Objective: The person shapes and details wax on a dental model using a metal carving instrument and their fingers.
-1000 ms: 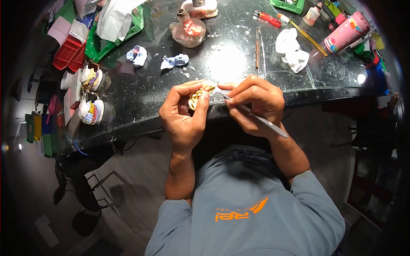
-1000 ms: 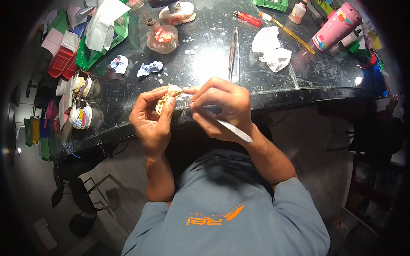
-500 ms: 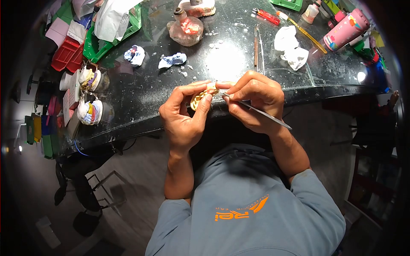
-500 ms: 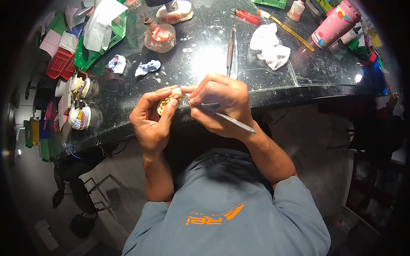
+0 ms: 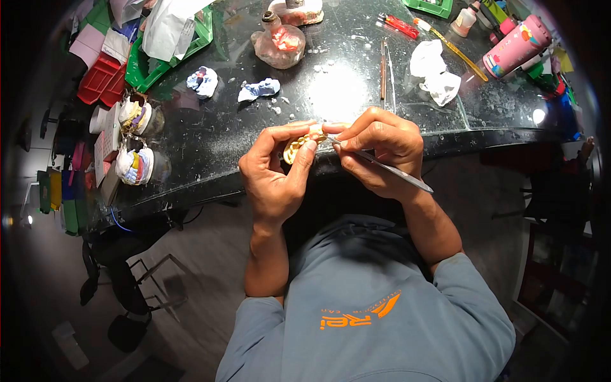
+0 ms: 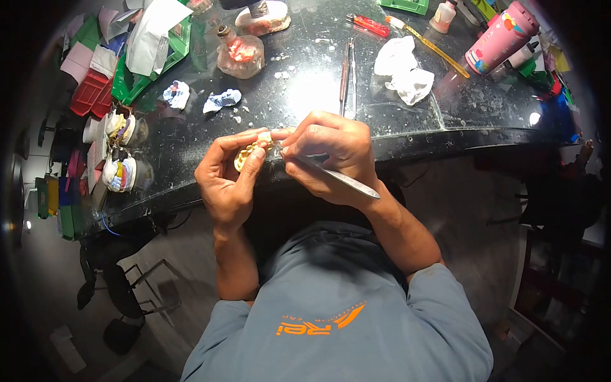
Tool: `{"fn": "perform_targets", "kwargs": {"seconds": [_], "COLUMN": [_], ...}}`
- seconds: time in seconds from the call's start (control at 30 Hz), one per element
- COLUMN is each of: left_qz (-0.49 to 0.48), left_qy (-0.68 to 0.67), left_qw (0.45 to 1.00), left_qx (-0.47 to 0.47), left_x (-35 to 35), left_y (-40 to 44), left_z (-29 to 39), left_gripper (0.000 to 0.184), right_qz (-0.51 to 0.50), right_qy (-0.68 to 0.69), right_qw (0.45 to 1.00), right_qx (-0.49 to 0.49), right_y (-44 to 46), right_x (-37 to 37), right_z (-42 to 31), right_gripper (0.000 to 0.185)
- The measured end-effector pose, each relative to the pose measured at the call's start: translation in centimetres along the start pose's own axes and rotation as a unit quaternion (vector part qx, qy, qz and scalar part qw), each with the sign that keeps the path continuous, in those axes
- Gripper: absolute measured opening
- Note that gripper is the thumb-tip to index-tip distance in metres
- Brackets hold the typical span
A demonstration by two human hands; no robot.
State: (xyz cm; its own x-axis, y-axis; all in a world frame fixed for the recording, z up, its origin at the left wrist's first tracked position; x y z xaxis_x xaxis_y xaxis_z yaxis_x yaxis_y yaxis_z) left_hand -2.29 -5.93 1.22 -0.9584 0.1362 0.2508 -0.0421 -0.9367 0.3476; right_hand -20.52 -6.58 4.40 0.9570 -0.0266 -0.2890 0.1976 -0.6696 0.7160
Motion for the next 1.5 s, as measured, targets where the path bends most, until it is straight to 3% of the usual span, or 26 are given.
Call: {"fn": "perform_targets", "kwargs": {"seconds": [1.03,1.13,1.43,1.5], "left_qz": [0.016,0.020,0.021,0.019], "left_qy": [0.024,0.017,-0.018,-0.012], "left_qw": [0.999,0.999,1.000,1.000], "left_qx": [0.036,0.036,0.002,0.003], "left_x": [0.0,0.1,0.0,0.0], "left_y": [0.1,0.1,0.1,0.1], "left_z": [0.3,0.4,-0.1,0.0], "left_gripper": [0.017,0.018,0.018,0.018], "right_qz": [0.008,-0.026,-0.005,-0.004], "right_qy": [0.013,0.026,0.081,0.085], "right_qw": [1.000,0.999,0.991,0.992], "right_qx": [0.027,0.026,0.110,0.090], "right_y": [0.1,0.2,-0.4,-0.3], "right_x": [0.1,-0.1,0.0,0.0], "right_z": [0.3,0.3,0.8,0.7], "right_gripper": [0.014,0.014,0.015,0.015]}}
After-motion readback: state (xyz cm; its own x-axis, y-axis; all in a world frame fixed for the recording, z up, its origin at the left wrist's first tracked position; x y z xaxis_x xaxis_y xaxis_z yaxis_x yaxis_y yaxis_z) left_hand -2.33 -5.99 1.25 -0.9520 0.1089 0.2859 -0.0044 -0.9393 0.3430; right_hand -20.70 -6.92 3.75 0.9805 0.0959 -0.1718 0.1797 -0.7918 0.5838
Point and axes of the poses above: each hand's wrist, its own y-axis towards the middle knuckle, its own x-axis out of the palm, z = x × y, the point moved 7 cm from there along y, towards the middle knuckle, and after that the axes turned 15 degrees about -y, right-handed, at the moved point
